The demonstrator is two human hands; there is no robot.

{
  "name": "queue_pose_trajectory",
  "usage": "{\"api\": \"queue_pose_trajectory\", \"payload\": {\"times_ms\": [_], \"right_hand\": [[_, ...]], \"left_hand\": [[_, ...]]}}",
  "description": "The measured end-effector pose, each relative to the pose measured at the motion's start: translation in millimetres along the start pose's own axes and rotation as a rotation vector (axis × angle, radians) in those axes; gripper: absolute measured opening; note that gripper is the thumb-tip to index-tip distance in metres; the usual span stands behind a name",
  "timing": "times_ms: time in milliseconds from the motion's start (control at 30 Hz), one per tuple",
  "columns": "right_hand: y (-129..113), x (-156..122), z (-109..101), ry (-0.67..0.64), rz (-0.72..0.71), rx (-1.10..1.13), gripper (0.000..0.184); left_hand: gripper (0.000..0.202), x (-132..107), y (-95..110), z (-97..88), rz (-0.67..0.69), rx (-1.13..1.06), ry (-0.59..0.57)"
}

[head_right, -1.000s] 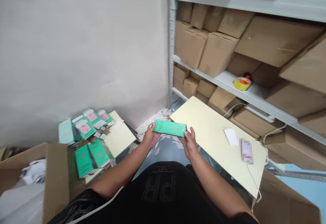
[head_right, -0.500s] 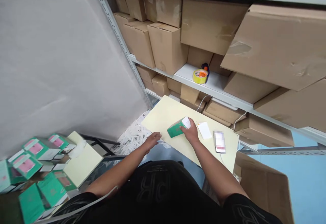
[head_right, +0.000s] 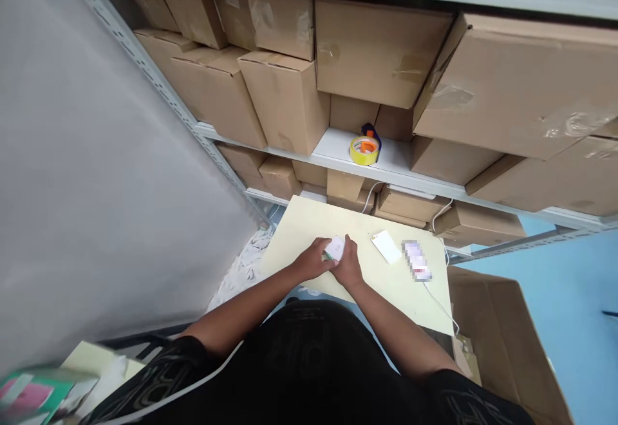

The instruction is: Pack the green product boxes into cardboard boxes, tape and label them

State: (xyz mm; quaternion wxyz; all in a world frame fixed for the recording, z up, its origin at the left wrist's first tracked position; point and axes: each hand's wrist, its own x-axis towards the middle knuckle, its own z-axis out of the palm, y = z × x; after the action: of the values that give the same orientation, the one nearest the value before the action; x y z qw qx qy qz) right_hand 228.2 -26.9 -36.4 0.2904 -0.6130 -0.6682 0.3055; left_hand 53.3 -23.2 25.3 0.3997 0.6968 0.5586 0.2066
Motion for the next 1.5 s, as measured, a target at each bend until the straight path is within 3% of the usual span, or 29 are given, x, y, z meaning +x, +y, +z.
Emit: {"api": "queue_pose_trajectory", "payload": {"times_ms": [167, 300, 400, 500, 600, 700, 833, 933, 1067, 1167, 1267, 1500], "right_hand": [[-1.8, -24.3, 3.8, -0.016, 0.105, 0.198, 0.113], [-2.3, -34.4, -2.7, -0.029, 0.136, 0.251, 0.092], [-6.0, -29.7, -10.0, -0.011, 0.173, 0.227, 0.076], [-10.4, -20.1, -18.8, -0.01, 0.202, 0.233, 0.061], [-13.9, -12.4, -27.5, -0.051, 0.223, 0.207, 0.046], [-17.4, -8.0, -32.9, -0.075, 0.223, 0.108, 0.032], [-22.5, -4.5, -33.2, -0.075, 0.177, -0.058, 0.021], [-26.2, -2.6, -32.7, -0.111, 0.071, -0.158, 0.03], [-34.0, 1.3, -36.2, -0.149, 0.043, -0.242, 0.05], [-43.0, 6.0, -40.3, -0.168, 0.082, -0.288, 0.049], [-53.6, 10.6, -42.4, -0.223, 0.096, -0.367, 0.047], [-76.5, 16.7, -39.2, -0.265, 0.13, -0.51, 0.049]], "left_hand": [[0.083, 18.3, -16.6, -15.2, 0.177, 0.147, -0.131], [0.086, 23.6, -34.8, -15.7, 0.329, 0.234, -0.175], [0.077, 25.9, -37.7, -18.0, 0.379, 0.242, -0.174], [0.054, 32.4, -29.1, -24.9, 0.309, 0.181, -0.162], [0.024, 42.8, -15.0, -30.8, 0.131, 0.176, -0.123], [0.022, 49.7, -2.9, -29.0, -0.02, 0.215, 0.019], [0.011, 45.7, 1.9, -18.5, -0.096, 0.219, 0.158], [0.012, 37.3, -2.4, -12.9, -0.111, 0.205, 0.195], [0.035, 30.2, -10.6, -11.1, 0.03, 0.184, 0.063], [0.046, 31.8, -12.8, -12.8, -0.001, 0.196, -0.035], [0.044, 37.1, -9.3, -17.1, -0.058, 0.217, -0.086], [0.043, 36.5, -3.6, -30.0, -0.015, 0.291, -0.11]]}}
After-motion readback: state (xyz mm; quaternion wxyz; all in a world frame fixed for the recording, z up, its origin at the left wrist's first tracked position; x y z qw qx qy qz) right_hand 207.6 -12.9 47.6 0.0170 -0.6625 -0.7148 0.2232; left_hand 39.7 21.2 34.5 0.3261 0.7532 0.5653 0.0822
